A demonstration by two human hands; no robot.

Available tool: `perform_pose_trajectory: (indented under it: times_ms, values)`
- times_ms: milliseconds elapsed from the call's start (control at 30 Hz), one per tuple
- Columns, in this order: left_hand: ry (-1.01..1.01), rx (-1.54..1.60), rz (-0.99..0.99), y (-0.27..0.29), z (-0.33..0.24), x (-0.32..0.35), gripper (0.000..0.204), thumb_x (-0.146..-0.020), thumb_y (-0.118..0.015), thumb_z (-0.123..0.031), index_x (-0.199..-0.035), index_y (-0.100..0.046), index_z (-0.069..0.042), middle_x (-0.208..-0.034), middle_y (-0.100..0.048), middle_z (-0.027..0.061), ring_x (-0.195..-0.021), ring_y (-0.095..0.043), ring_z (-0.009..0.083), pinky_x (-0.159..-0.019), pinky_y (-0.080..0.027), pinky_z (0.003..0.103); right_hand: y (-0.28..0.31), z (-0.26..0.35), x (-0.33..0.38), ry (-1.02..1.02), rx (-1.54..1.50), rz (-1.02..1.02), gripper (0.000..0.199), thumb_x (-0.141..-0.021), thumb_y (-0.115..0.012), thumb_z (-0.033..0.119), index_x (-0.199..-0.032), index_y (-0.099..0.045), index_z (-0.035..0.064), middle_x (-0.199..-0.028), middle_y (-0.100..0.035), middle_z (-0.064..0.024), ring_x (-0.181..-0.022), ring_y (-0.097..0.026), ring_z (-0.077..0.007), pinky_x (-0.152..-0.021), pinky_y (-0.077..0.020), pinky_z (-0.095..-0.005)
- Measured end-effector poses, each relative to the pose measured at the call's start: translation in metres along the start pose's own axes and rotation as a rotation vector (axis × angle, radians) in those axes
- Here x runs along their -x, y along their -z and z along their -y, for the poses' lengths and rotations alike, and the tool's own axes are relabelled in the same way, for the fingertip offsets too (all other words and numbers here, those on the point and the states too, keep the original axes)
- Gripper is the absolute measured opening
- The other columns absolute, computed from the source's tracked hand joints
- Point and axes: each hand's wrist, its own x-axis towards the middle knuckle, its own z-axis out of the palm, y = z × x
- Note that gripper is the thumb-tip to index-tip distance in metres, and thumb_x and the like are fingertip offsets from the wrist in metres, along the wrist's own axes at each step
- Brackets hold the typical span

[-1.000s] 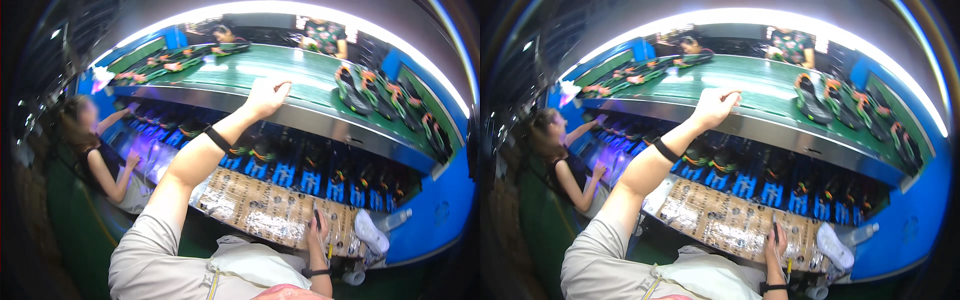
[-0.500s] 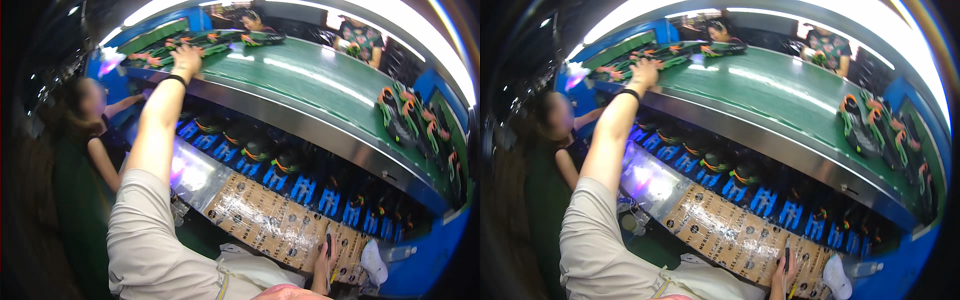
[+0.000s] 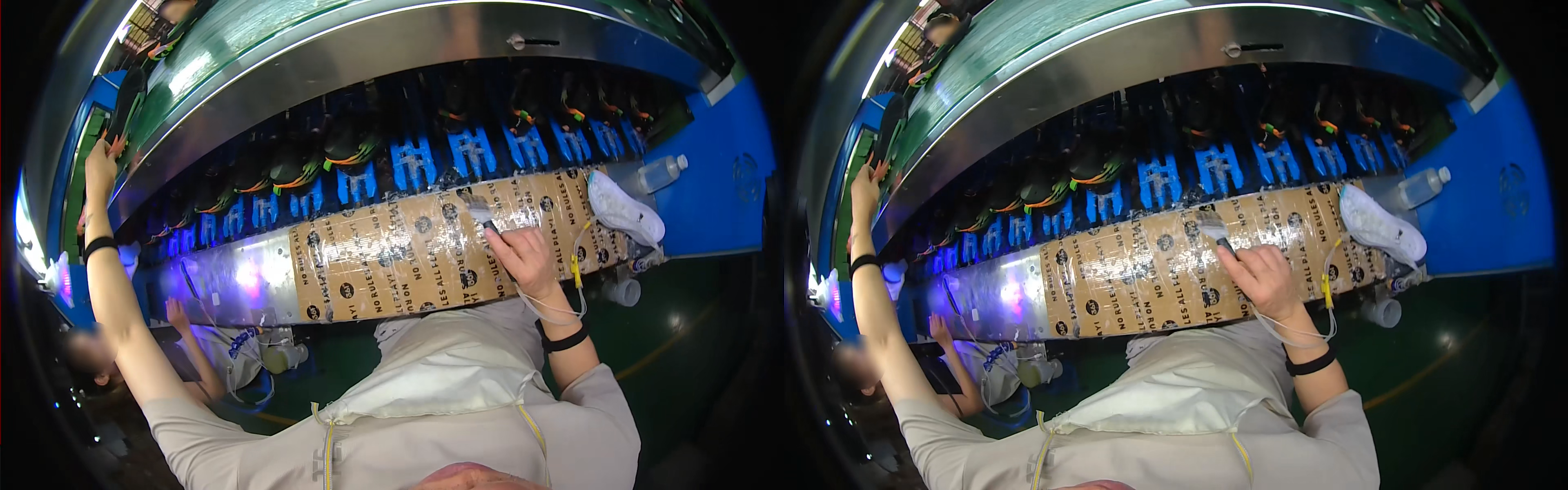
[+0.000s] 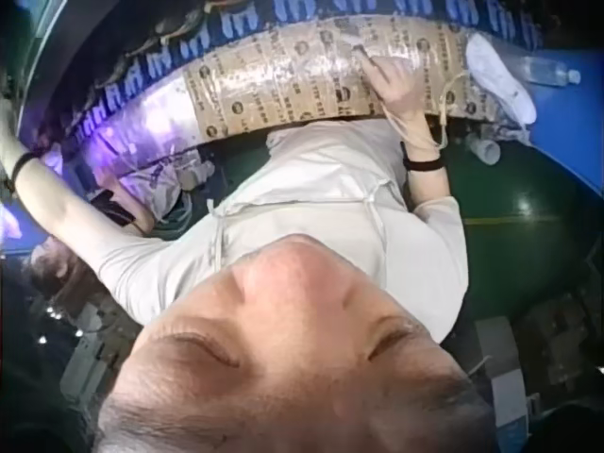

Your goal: The person repeatedly picks up black shoes from a conveyor belt, applies a clear substance to the soles using a brush, and returns them to the belt. The process is continuous and repetitive throughout the clip.

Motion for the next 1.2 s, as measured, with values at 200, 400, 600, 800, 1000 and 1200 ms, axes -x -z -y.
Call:
perform_pose_trajectory:
  times_ms: [200, 400, 600, 800, 1000, 1200]
  values:
    - [0.406, 0.758, -0.039, 0.089, -0.029, 0.004, 0.059, -0.106, -0.064, -0.047, -0.086, -0.07, 0.009, -0.11, -0.079, 0.0224, -0.104, -0.076, 0.0281, -0.087, -0.056, 0.039, 0.001, 0.012, -0.006, -0.085, -0.191, -0.104, 0.044, -0.088, -0.077, 0.005, -0.132, -0.075, 0.0033, -0.096, -0.068, -0.0076, -0.081, -0.065, -0.0258, -0.076, -0.0525, -0.0381]
    - [0.585, 0.394, -0.047, -0.024, 0.003, -0.006, 0.089, -0.095, -0.075, -0.051, -0.153, -0.047, 0.011, -0.137, -0.07, 0.0253, -0.127, -0.069, 0.0327, -0.103, -0.054, 0.04, -0.005, 0.027, 0.01, -0.958, -1.088, -0.255, 0.026, -0.102, -0.07, 0.008, -0.124, -0.075, -0.0024, -0.091, -0.072, -0.0047, -0.081, -0.064, -0.0109, -0.072, -0.0489, -0.0255]
    - [0.63, 1.368, -0.467, 0.012, -0.137, 0.104, 0.065, -0.098, -0.078, -0.016, -0.15, -0.05, 0.01, -0.134, -0.069, 0.0185, -0.122, -0.069, 0.0277, -0.103, -0.056, 0.042, -0.008, 0.018, 0.024, -1.075, -1.386, -0.32, 0.027, -0.103, -0.07, 0.013, -0.125, -0.072, -0.003, -0.089, -0.068, -0.0014, -0.077, -0.058, -0.0075, -0.07, -0.0459, -0.0222]
    - [0.741, 2.103, -0.232, -0.015, -0.338, 0.245, 0.025, -0.102, -0.064, -0.015, -0.119, -0.068, 0.003, -0.115, -0.072, 0.013, -0.108, -0.071, 0.0279, -0.104, -0.055, 0.046, -0.001, 0.03, 0.012, -0.975, -1.45, -0.305, 0.027, -0.103, -0.071, 0.013, -0.125, -0.072, -0.0027, -0.091, -0.069, -0.0018, -0.079, -0.06, -0.0077, -0.071, -0.0468, -0.0223]
    - [0.587, 2.722, 0.476, -0.036, -0.507, 0.339, 0.07, -0.096, -0.062, -0.031, -0.152, -0.048, 0.009, -0.147, -0.06, 0.0323, -0.138, -0.058, 0.0493, -0.123, -0.043, 0.061, 0.006, 0.038, -0.001, -0.912, -1.469, -0.259, 0.029, -0.103, -0.071, 0.013, -0.128, -0.071, -0.003, -0.093, -0.07, -0.0023, -0.081, -0.06, -0.0076, -0.073, -0.0468, -0.0223]
    - [0.582, 3.097, 0.705, -0.04, -0.565, 0.374, 0.092, -0.104, -0.044, -0.074, -0.158, -0.047, 0.0, -0.155, -0.055, 0.03, -0.144, -0.053, 0.0499, -0.123, -0.04, 0.063, 0.009, 0.054, -0.021, -0.894, -1.352, -0.178, 0.028, -0.103, -0.07, 0.012, -0.126, -0.073, -0.0032, -0.091, -0.07, -0.0024, -0.081, -0.061, -0.0081, -0.075, -0.0473, -0.0232]
